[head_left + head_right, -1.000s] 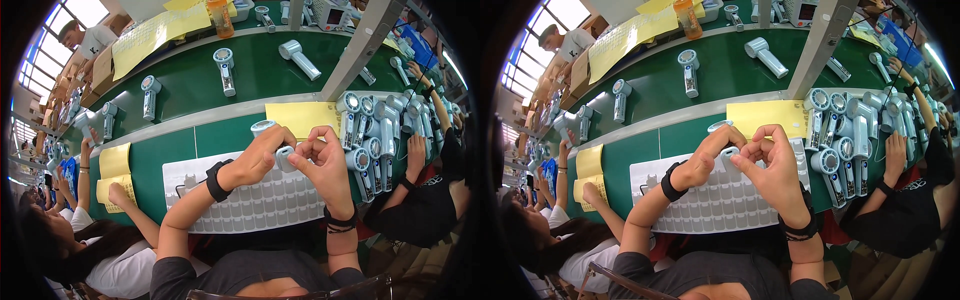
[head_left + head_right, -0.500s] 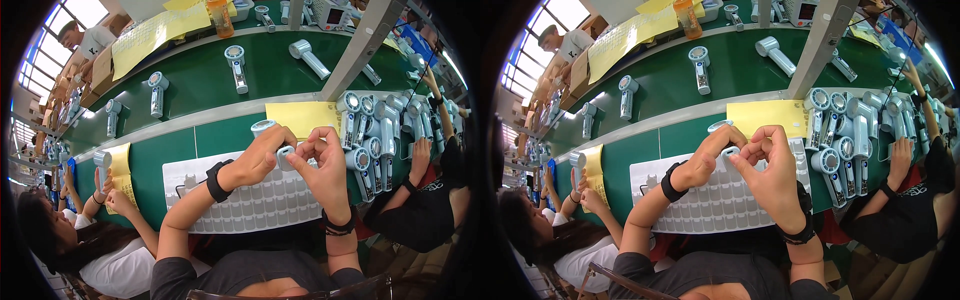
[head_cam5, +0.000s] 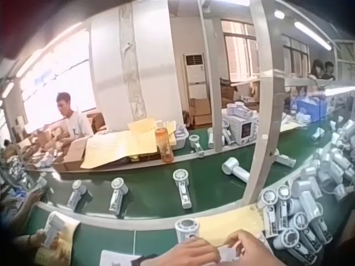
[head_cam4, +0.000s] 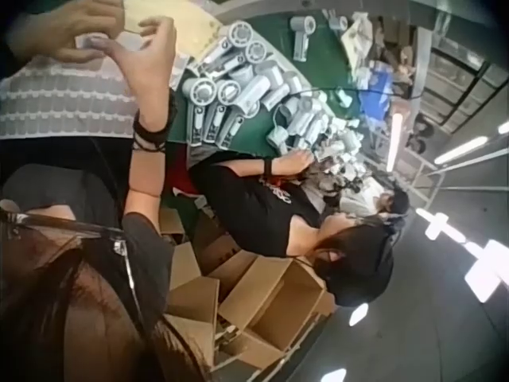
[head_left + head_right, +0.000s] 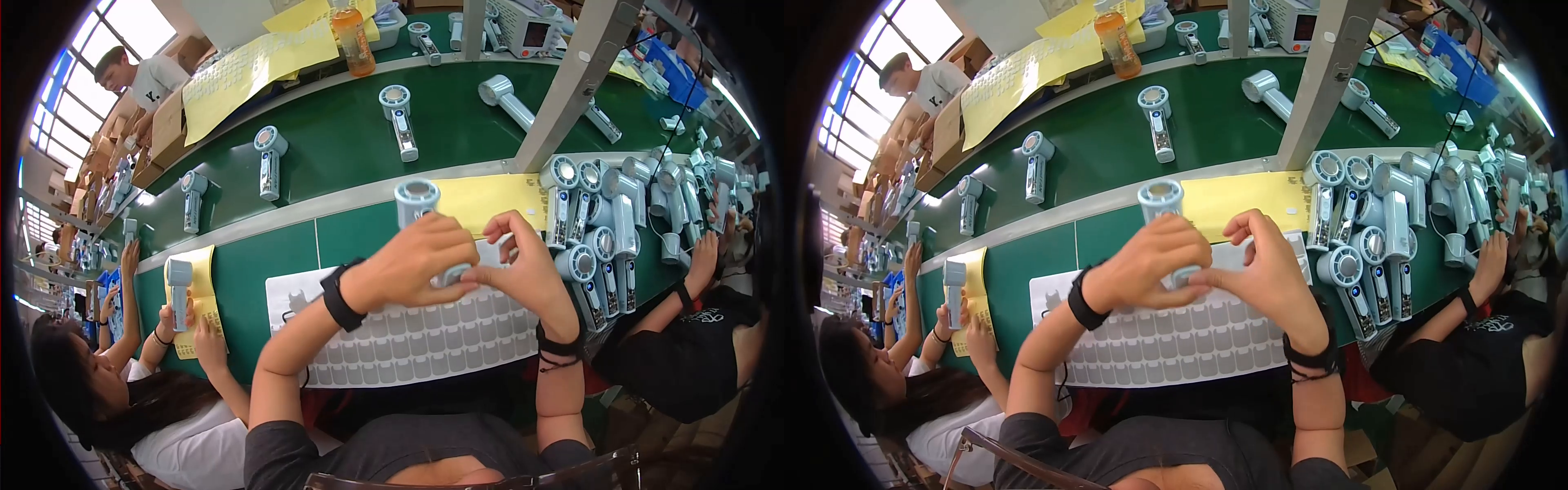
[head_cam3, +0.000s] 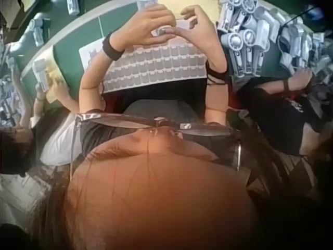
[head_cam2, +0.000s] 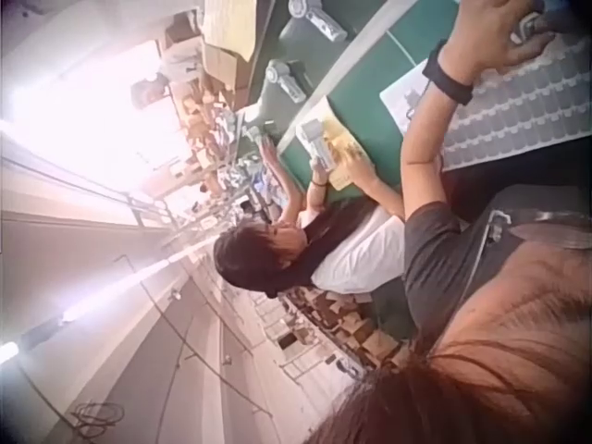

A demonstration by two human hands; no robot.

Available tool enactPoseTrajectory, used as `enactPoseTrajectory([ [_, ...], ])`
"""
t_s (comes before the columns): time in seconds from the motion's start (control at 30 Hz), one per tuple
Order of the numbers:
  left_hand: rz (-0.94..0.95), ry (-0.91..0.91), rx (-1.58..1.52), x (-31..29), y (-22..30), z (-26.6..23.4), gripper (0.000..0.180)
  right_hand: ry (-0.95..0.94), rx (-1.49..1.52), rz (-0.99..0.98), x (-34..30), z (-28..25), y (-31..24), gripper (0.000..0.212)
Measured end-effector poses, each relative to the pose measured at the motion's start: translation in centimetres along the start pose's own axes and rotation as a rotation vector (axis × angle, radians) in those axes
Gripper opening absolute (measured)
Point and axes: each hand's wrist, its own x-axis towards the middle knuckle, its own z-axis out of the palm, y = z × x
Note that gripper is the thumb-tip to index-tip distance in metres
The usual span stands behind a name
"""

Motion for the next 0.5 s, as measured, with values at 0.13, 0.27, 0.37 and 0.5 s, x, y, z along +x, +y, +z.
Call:
enactPoseTrajectory([
  [0.13, -0.032, -0.126, 0.364, 0.6, -7.5, -2.2, 0.02, -0.066, 0.36, 0.251, 0.3, 1.4, 2.4, 0.038],
  [0.27, -0.157, -0.226, 0.696, -1.1, -16.1, -6.0, 0.018, 0.101, 0.154, 0.118, -1.6, 3.9, 3.6, 0.027],
  [0.37, -0.381, -0.192, 0.772, -1.8, -19.5, -5.7, 0.029, 0.086, -0.004, -0.079, -3.5, 6.2, 4.1, 0.02],
  [0.5, -0.593, 0.033, 0.769, 0.1, -18.1, -2.8, 0.047, 0.117, -0.139, -0.156, -4.7, 7.2, 3.6, 0.02],
])
